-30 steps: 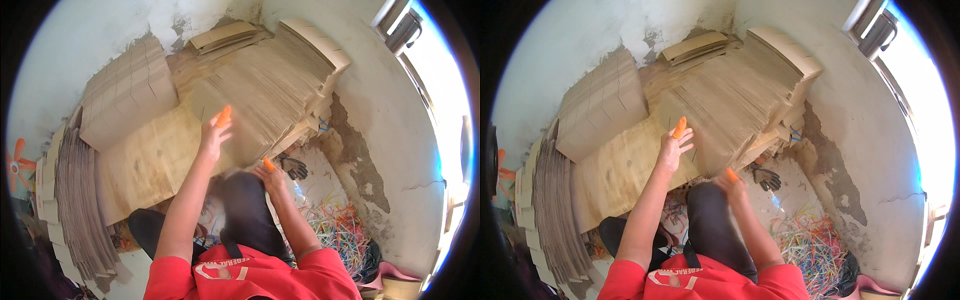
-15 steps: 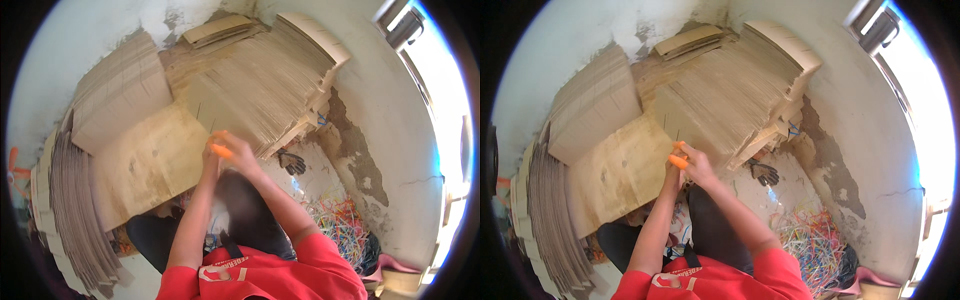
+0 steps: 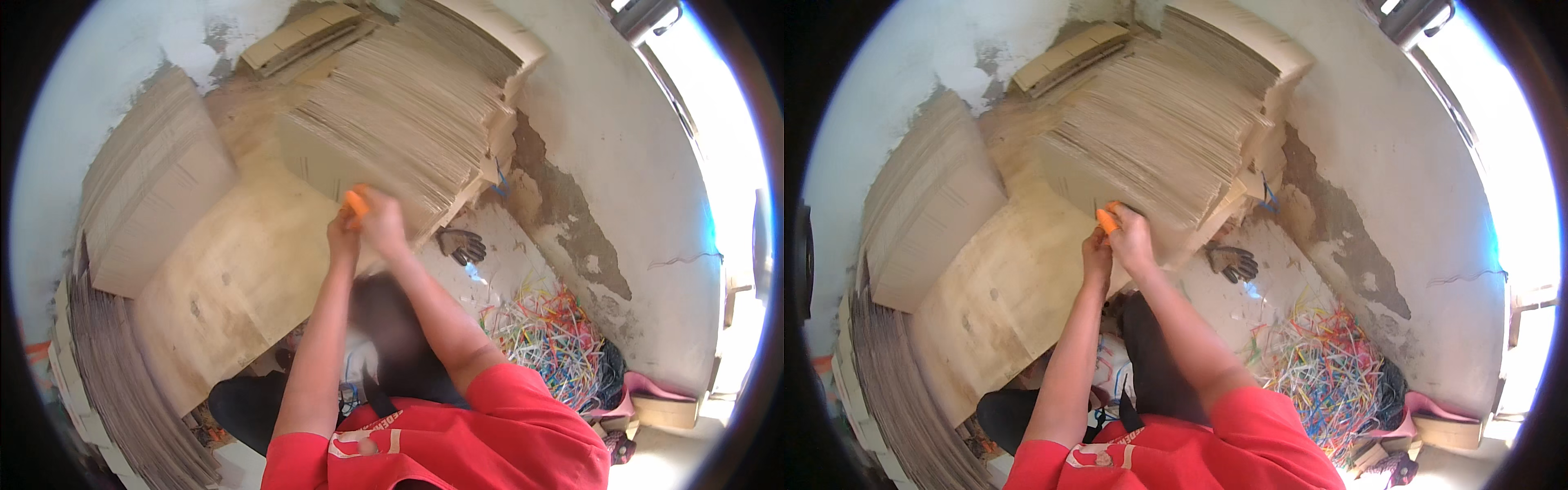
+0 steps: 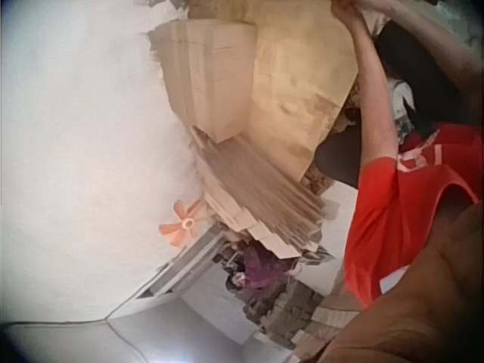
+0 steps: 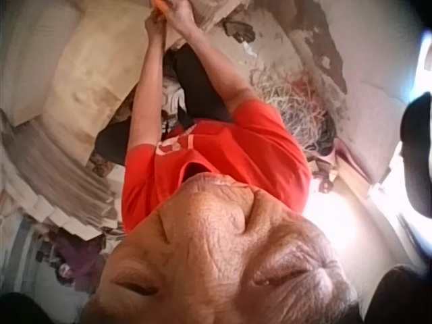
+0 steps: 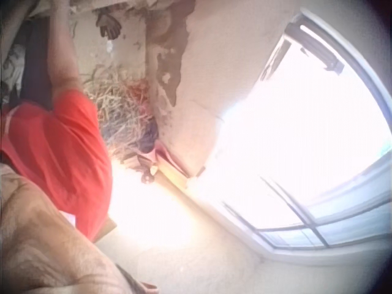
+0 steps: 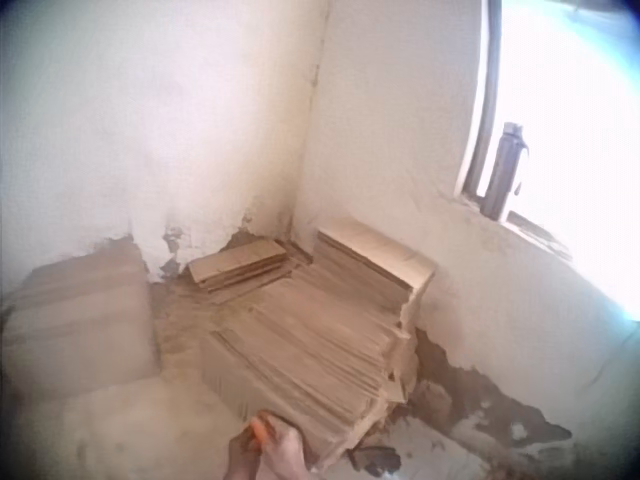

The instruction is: The person sits on the floor and folds flat cardboard sheets into box shapes by hand, then stacks the assembled boxes. The person repeats this process for multiple units.

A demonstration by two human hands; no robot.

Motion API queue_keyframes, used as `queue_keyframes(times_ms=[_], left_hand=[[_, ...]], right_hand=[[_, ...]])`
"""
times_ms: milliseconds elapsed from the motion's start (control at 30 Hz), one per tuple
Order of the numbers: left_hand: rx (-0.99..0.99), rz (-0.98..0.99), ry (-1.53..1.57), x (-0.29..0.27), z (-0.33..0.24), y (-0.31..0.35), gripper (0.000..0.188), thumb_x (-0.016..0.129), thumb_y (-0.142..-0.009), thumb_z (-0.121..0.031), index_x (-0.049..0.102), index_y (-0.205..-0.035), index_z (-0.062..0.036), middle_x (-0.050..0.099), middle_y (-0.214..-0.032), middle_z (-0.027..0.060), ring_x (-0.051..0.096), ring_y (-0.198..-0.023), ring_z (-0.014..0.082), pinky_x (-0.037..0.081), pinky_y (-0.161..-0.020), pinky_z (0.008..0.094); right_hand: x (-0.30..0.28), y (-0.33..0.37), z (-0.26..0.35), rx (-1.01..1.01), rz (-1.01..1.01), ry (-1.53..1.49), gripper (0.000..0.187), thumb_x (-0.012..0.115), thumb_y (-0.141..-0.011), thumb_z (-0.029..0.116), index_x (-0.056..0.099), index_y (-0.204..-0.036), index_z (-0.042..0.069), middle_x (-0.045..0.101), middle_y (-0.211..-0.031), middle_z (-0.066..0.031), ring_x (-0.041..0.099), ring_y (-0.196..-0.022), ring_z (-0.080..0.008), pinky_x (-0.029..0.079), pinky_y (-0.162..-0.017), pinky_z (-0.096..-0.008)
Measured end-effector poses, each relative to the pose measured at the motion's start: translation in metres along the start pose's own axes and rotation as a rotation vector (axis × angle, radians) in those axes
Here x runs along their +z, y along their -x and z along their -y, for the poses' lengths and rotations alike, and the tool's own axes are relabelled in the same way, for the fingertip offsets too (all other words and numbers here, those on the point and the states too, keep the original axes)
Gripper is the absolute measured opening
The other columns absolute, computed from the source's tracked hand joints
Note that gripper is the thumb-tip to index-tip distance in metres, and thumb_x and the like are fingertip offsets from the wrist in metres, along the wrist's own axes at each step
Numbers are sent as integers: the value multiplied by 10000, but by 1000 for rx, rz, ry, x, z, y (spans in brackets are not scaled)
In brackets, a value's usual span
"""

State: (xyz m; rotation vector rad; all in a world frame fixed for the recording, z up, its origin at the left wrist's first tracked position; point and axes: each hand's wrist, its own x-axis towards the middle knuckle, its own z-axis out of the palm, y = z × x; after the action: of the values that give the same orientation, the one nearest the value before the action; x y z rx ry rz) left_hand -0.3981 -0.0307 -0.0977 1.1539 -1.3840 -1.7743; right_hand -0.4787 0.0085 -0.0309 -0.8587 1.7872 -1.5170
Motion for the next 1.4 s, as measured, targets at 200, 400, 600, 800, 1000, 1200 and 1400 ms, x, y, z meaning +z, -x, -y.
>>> queue_keyframes(times_ms=[200, 400, 600, 800, 1000, 1200, 1400], left_hand=[[0, 92, 106, -26, -4, 17, 510, 436, -854, 113, 473, -1358, 46, 538, -1338, 175, 489, -1287, 242, 429, -1035, 337], [48, -42, 48, -96, -17, 115, 391, 705, -849, -99, 625, -1205, 42, 677, -1113, 132, 631, -1029, 180, 476, -912, 294], [13, -148, 13, -199, -20, 184, 341, 682, -870, -94, 643, -1182, 39, 689, -1048, 102, 646, -958, 148, 492, -857, 282], [-19, -284, 120, -248, -8, 237, 310, 665, -888, -94, 654, -1165, 43, 693, -975, 71, 671, -856, 137, 524, -764, 247], [-59, -240, 116, -258, 7, 259, 315, 671, -889, -113, 654, -1162, 44, 698, -968, 75, 682, -828, 145, 532, -740, 239], [-62, -181, 166, -255, 10, 256, 288, 654, -891, -91, 660, -1142, 50, 702, -991, 85, 692, -825, 164, 535, -730, 244], [-23, -273, 194, -259, 8, 264, 296, 612, -897, -96, 655, -1147, 57, 703, -973, 93, 696, -815, 170, 535, -726, 246]], right_hand=[[2, -2, -25, -201, 79, 240, 178, 686, -861, 131, 673, -1009, 33, 691, -813, -171, 680, -698, -284, 539, -634, -359], [-5, 12, 10, -824, -67, 852, 126, 646, -825, 94, 636, -950, 103, 615, -869, -108, 616, -819, -306, 507, -680, -419], [-21, -3, 47, -888, -90, 1309, 411, 672, -760, 218, 571, -1143, 104, 537, -1171, -89, 498, -1150, -292, 462, -873, -442], [-40, -5, 40, -861, -17, 1669, 780, 638, -846, 477, 360, -1449, 69, 343, -1496, -131, 305, -1400, -325, 247, -1081, -638], [-28, -5, 53, -679, 84, 1632, 914, 645, -834, 536, 254, -1485, 26, 240, -1549, -172, 204, -1448, -352, 163, -1141, -616], [-29, -26, 69, -594, 187, 1582, 850, 678, -826, 475, 312, -1464, 48, 293, -1529, -158, 243, -1429, -350, 220, -1109, -625], [-45, -20, 63, -701, 84, 1532, 729, 711, -818, 384, 410, -1412, 90, 399, -1468, -145, 334, -1384, -339, 260, -1091, -612]])
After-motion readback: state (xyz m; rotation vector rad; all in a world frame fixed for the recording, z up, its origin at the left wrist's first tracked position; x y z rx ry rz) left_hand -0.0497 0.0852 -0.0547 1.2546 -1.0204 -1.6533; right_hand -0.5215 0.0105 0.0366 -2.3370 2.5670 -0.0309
